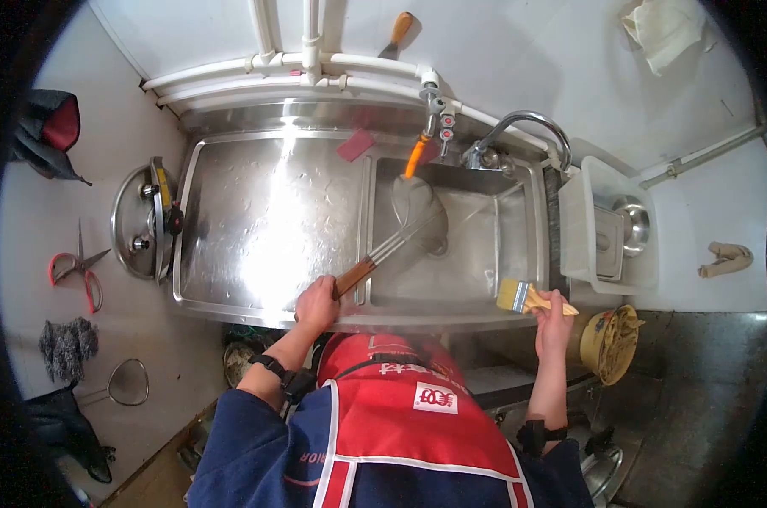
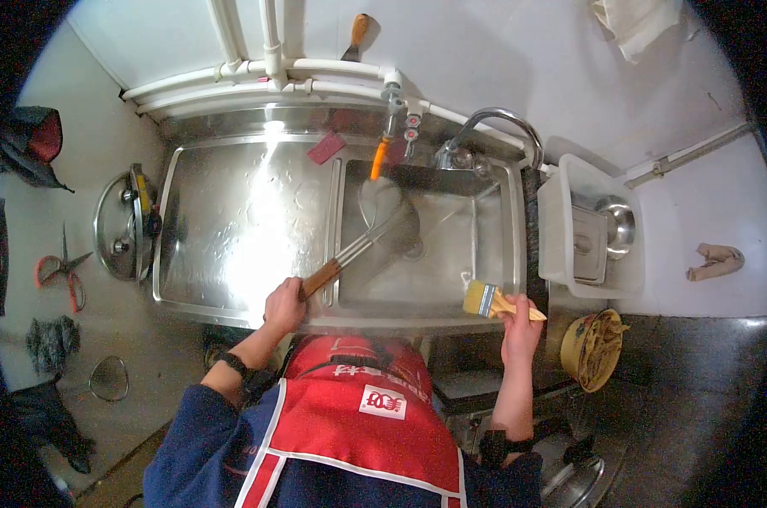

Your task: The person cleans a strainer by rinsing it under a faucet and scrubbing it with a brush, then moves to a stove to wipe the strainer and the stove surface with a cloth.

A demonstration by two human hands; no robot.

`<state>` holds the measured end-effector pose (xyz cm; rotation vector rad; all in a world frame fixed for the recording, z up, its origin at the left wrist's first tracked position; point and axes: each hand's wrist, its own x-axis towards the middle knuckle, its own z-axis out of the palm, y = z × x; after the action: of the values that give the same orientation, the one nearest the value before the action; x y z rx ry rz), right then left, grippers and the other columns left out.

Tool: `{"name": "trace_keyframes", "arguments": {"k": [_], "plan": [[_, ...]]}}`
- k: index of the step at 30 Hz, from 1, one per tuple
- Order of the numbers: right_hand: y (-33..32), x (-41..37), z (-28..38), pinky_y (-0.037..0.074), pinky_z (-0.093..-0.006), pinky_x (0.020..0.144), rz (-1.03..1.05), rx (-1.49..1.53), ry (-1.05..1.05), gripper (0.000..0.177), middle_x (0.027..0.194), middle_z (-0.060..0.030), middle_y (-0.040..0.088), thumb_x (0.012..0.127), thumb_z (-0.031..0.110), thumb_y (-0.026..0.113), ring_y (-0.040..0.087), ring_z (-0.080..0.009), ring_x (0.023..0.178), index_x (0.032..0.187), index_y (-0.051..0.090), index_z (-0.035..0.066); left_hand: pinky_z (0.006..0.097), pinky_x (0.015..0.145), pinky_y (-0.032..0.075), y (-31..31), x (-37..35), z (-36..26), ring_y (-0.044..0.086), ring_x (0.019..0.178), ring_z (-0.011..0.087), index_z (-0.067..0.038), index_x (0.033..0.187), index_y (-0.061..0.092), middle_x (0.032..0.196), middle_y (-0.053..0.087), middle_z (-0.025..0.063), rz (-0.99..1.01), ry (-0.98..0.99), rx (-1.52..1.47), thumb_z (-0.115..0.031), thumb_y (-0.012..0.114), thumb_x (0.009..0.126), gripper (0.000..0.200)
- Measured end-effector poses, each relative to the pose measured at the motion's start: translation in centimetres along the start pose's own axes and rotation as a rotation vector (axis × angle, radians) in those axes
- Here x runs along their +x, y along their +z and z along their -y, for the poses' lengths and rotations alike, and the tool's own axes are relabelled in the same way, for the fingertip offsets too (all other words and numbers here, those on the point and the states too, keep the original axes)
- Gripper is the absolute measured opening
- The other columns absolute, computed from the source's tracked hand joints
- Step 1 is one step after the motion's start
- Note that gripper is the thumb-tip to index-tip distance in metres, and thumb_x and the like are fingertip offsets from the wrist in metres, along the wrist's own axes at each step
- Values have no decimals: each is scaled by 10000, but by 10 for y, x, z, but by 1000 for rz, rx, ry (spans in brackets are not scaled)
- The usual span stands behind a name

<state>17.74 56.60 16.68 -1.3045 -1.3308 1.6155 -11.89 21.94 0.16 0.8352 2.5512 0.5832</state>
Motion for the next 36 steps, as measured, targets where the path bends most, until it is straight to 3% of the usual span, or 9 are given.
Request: {"name": "trace_keyframes", "arguments": {"k": [3, 16, 22, 36], "plan": [[0, 0, -2, 521, -299, 744, 19, 0, -5, 245, 1042, -83, 645, 1008, 261, 575, 624, -176, 952, 1007, 618, 20, 485, 753, 517, 4, 4, -2, 636, 901, 380, -91, 1005, 562, 977, 625, 154, -35, 16, 20, -114, 609, 806, 206], [0, -2, -4, 521, -300, 744, 3, -26, 9, 253, 1048, -90, 651, 1005, 274, 575, 627, -183, 975, 1011, 622, 26, 478, 759, 527, 2, 12, -17, 642, 896, 373, -67, 998, 561, 988, 624, 154, -27, 27, 67, -80, 613, 788, 217], [1, -1, -5, 523, -292, 729, -12, -31, 21, 244, 1050, -92, 650, 1002, 265, 580, 627, -175, 966, 1011, 620, 24, 482, 746, 515, 3, -26, 16, 637, 883, 373, -86, 1023, 583, 974, 622, 148, -88, 60, 23, -92, 644, 770, 261], [23, 1, 8, 522, -281, 699, 35, -33, 28, 248, 1001, -82, 652, 1002, 248, 579, 628, -161, 904, 1010, 619, 4, 480, 758, 512, 2, -83, 38, 635, 908, 375, -114, 960, 608, 945, 649, 131, -97, -116, -38, -105, 694, 713, 262]]}}
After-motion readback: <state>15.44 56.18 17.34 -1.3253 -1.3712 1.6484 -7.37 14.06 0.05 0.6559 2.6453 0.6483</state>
